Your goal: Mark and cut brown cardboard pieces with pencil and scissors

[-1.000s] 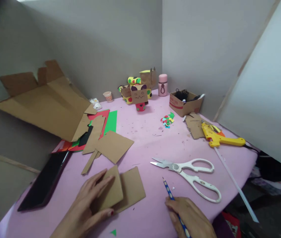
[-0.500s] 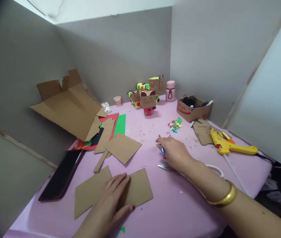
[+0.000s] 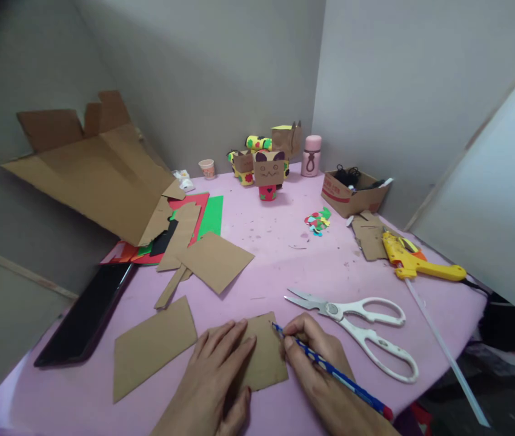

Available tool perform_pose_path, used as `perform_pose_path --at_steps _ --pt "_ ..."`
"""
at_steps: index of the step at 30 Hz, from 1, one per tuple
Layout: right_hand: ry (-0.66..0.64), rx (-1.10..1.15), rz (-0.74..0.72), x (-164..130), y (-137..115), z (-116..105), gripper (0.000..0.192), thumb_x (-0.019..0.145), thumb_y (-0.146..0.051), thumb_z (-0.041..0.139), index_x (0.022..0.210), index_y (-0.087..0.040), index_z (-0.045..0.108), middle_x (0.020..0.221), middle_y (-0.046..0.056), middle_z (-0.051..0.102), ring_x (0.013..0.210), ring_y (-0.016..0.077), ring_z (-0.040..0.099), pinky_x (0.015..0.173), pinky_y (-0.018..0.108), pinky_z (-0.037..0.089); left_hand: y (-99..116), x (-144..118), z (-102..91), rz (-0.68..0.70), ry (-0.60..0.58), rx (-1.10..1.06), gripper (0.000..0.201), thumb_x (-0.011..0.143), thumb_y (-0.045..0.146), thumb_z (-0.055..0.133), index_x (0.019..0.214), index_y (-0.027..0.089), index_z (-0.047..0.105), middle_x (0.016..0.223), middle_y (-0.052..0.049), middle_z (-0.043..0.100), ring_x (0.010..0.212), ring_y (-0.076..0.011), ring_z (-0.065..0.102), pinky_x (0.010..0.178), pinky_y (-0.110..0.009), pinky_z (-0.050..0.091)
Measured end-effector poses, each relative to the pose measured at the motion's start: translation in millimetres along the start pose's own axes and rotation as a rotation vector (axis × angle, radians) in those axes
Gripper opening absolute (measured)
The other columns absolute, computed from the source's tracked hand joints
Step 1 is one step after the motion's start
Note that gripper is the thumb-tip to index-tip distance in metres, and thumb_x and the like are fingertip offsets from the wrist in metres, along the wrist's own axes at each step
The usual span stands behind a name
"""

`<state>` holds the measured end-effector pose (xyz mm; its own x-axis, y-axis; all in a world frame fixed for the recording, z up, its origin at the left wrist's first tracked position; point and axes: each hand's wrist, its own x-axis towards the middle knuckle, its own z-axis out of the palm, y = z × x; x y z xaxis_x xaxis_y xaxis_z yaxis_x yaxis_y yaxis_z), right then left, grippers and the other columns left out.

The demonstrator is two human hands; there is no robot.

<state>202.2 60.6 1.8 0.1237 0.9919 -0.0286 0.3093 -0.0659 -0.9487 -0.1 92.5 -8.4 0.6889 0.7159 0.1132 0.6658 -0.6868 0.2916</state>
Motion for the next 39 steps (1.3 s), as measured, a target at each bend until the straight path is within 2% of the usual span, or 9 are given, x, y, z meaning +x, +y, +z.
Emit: perform_pose_path --at_steps 5,9,12,16,19,23,28,35,39 --pt "0.025 -0.083 -0.004 6.2 3.3 2.6 0.017 0.087 -0.034 0.043 0.080 -0.024 0.053 0.070 0.000 0.061 0.067 0.0186 0.057 0.060 0.028 0.043 -0.4 3.2 -12.2 -0.152 -0.046 -0.122 0.060 0.068 0.018 0.056 0.126 0.015 0.046 0.141 -0.022 0.034 0.130 -0.0389 0.027 0.099 -0.063 0.029" --pt "0.130 -0.085 -0.015 9.2 4.5 3.1 0.024 0.087 -0.041 0.041 0.090 -0.025 0.059 0.080 0.002 0.064 0.075 0.0203 0.059 0.067 0.029 0.045 0.7 11.1 -30.3 -0.287 -0.100 -0.350 0.065 0.063 0.014 0.063 0.125 0.020 0.043 0.124 -0.013 0.043 0.116 -0.0297 0.040 0.098 -0.048 0.037" --pt "0.091 -0.021 -0.017 7.8 6.6 4.7 0.018 0.085 -0.039 0.047 0.090 -0.025 0.058 0.086 0.002 0.064 0.082 0.0208 0.058 0.072 0.030 0.044 2.4 13.5 -34.5 -0.283 -0.033 -0.424 0.063 0.066 0.006 0.058 0.124 0.025 0.042 0.116 -0.009 0.043 0.112 -0.0257 0.042 0.095 -0.044 0.039" --pt "-0.047 0.232 0.037 -0.1 8.7 6.5 0.010 0.079 -0.033 0.058 0.081 -0.025 0.052 0.072 -0.004 0.054 0.066 0.0151 0.051 0.057 0.023 0.040 6.1 7.3 -35.6 -0.230 0.078 -0.487 0.056 0.075 0.005 0.048 0.124 0.031 0.042 0.111 -0.006 0.046 0.107 -0.0227 0.047 0.091 -0.040 0.042" --pt "-0.004 0.420 0.061 -8.1 3.4 4.6 0.015 0.075 -0.032 0.064 0.076 -0.025 0.051 0.067 -0.007 0.050 0.061 0.0123 0.045 0.054 0.020 0.037 10.3 0.8 -36.3 -0.232 0.231 -0.597 0.052 0.080 0.011 0.049 0.126 0.035 0.042 0.113 -0.005 0.048 0.105 -0.0209 0.050 0.092 -0.039 0.042" --pt "0.103 0.623 0.068 -21.3 -14.5 -1.0 0.022 0.068 -0.032 0.071 0.074 -0.025 0.052 0.063 -0.007 0.054 0.057 0.0111 0.045 0.051 0.018 0.035 23.1 -5.2 -35.0 -0.426 0.533 -1.109 0.060 0.078 0.030 0.060 0.131 0.031 0.033 0.132 -0.009 0.044 0.113 -0.0234 0.051 0.093 -0.039 0.043" --pt "0.229 0.586 -0.028 -44.6 -29.5 -7.3 0.023 0.067 -0.033 0.073 0.071 -0.024 0.053 0.061 -0.008 0.051 0.054 0.0092 0.041 0.050 0.017 0.032 56.6 -17.3 -40.4 -0.579 0.415 -1.627 0.053 0.069 0.033 0.070 0.117 0.016 0.053 0.107 -0.015 0.069 0.102 -0.0301 0.062 0.085 -0.042 0.049" --pt "0.207 0.372 -0.181 -64.8 -30.5 -17.3 0.015 0.073 -0.030 0.063 0.073 -0.024 0.050 0.065 -0.006 0.050 0.058 0.0112 0.043 0.052 0.019 0.035 78.0 -32.5 -45.6 -0.415 0.401 -1.480 0.047 0.073 0.037 0.065 0.115 0.017 0.056 0.109 -0.013 0.069 0.104 -0.0303 0.061 0.088 -0.042 0.048" --pt "0.196 0.199 -0.237 -48.0 -19.0 -13.4 0.008 0.075 -0.025 0.054 0.077 -0.023 0.047 0.067 -0.005 0.047 0.057 0.0129 0.045 0.050 0.022 0.038 36.6 -34.2 -40.7 -0.418 0.534 -0.805 0.058 0.080 0.043 0.052 0.130 0.016 0.040 0.134 -0.018 0.049 0.124 -0.0293 0.045 0.102 -0.047 0.034"
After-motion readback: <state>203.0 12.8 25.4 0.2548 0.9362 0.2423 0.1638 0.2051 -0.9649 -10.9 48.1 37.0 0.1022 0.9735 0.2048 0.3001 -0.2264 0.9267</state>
